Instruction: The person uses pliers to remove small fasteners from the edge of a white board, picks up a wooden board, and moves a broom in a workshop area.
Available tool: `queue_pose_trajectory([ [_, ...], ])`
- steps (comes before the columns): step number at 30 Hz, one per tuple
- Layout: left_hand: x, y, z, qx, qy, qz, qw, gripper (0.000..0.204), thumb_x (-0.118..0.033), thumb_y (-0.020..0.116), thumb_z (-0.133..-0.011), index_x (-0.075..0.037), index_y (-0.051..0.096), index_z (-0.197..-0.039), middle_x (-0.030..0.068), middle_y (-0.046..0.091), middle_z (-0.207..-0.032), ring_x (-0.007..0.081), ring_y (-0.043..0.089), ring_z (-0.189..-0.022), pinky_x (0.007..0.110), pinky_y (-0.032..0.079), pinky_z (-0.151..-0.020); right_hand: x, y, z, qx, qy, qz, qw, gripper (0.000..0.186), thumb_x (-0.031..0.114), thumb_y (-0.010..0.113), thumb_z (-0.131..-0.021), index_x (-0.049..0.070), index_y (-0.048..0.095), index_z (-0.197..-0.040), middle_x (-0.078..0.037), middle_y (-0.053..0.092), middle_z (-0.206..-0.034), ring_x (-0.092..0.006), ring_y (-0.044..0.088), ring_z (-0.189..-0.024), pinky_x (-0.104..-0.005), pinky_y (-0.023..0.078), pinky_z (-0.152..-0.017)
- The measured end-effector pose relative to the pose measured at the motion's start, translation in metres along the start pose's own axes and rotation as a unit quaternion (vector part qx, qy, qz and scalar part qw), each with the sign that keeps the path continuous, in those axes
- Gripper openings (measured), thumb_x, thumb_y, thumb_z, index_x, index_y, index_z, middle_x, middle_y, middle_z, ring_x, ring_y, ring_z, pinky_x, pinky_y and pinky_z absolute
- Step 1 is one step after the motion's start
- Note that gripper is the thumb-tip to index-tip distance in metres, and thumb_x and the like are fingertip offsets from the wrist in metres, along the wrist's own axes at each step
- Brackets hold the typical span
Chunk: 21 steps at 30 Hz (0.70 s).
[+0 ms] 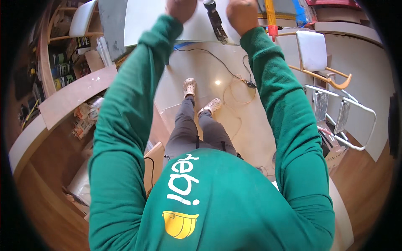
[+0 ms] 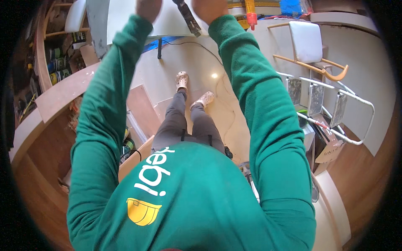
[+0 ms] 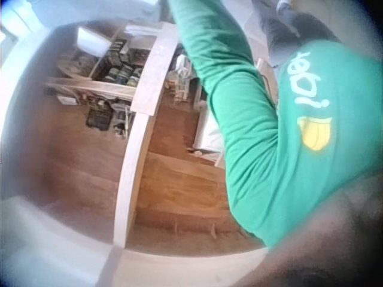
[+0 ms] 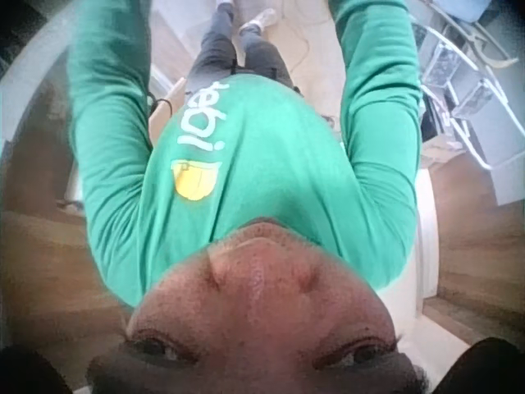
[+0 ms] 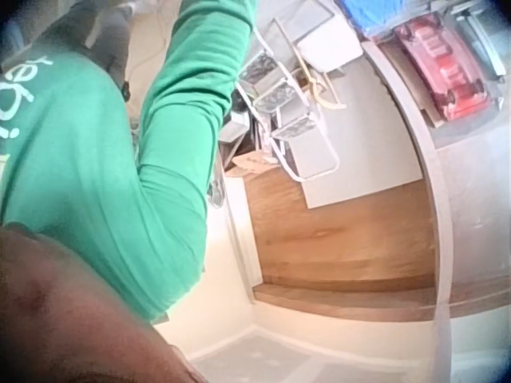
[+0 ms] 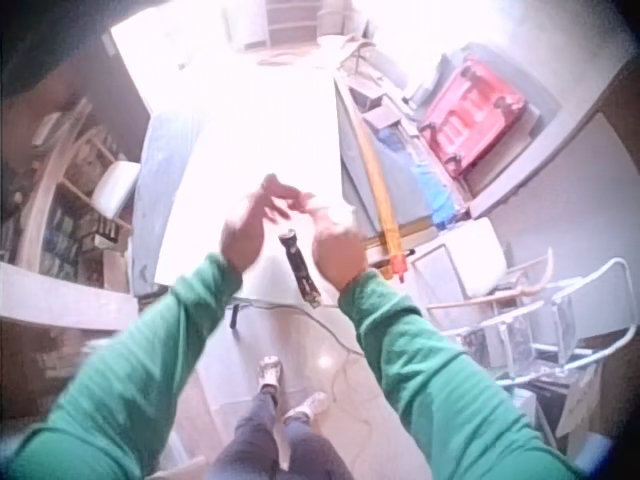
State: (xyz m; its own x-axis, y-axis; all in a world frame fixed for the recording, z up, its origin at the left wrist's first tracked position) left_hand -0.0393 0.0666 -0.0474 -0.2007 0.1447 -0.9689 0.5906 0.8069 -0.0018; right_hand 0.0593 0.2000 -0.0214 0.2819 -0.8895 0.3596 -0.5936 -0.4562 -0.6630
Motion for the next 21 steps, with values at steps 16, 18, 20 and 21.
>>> queue_pose_trajectory([
  [16,-0.037,0.044,0.043,-0.171,-0.107,-0.364,0.909,0.043,-0.035,0.054,-0.105,0.0,0.076,-0.094,0.0212,0.071,-0.075,0.0355,0.07,-0.071,0.042,0.054,-0.069,-0.05,0.044,-0.041,0.258,0.258,0.173,0.915,0.077,0.057,0.031,-0.103,0.009,0.024,-0.164,-0.022,0.015,-0.17,-0.0443,0.011,-0.156,-0.0502,0.008,-0.128],
  [18,-0.044,0.045,0.043,-0.136,-0.048,-0.404,0.903,0.04,-0.034,0.053,-0.103,0.0,0.075,-0.101,0.0255,0.072,-0.088,0.0431,0.07,-0.086,0.046,0.055,-0.078,-0.051,0.044,-0.031,0.248,0.259,0.175,0.917,0.078,0.057,0.031,-0.103,0.008,0.024,-0.164,-0.022,0.015,-0.17,-0.0444,0.012,-0.156,-0.0501,0.009,-0.128],
  [20,-0.035,0.039,0.034,-0.13,-0.096,-0.431,0.888,0.039,-0.033,0.053,-0.103,0.0,0.075,-0.103,0.0245,0.072,-0.09,0.0405,0.07,-0.085,0.046,0.055,-0.078,-0.052,0.044,-0.036,0.267,0.254,0.185,0.911,0.079,0.057,0.031,-0.103,0.007,0.022,-0.164,-0.023,0.013,-0.17,-0.0438,0.011,-0.157,-0.0504,0.009,-0.128],
  [21,-0.034,0.034,0.033,-0.129,-0.118,-0.446,0.877,0.039,-0.032,0.052,-0.102,-0.001,0.075,-0.104,0.0239,0.073,-0.091,0.0391,0.07,-0.085,0.045,0.054,-0.078,-0.047,0.042,-0.039,0.262,0.262,0.16,0.915,0.079,0.056,0.031,-0.103,0.007,0.022,-0.164,-0.023,0.013,-0.17,-0.0437,0.011,-0.157,-0.0506,0.009,-0.128],
])
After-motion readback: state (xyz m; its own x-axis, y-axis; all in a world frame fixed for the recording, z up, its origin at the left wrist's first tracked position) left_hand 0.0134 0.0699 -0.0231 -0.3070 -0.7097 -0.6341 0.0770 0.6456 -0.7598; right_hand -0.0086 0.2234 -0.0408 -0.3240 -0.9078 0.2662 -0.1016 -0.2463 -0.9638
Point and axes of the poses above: each hand's wrist, its own z-axis away from the middle knuckle, its own y-axis out of the palm, x = y × z, the point moved 5 cm from there along -z, towards the middle knuckle
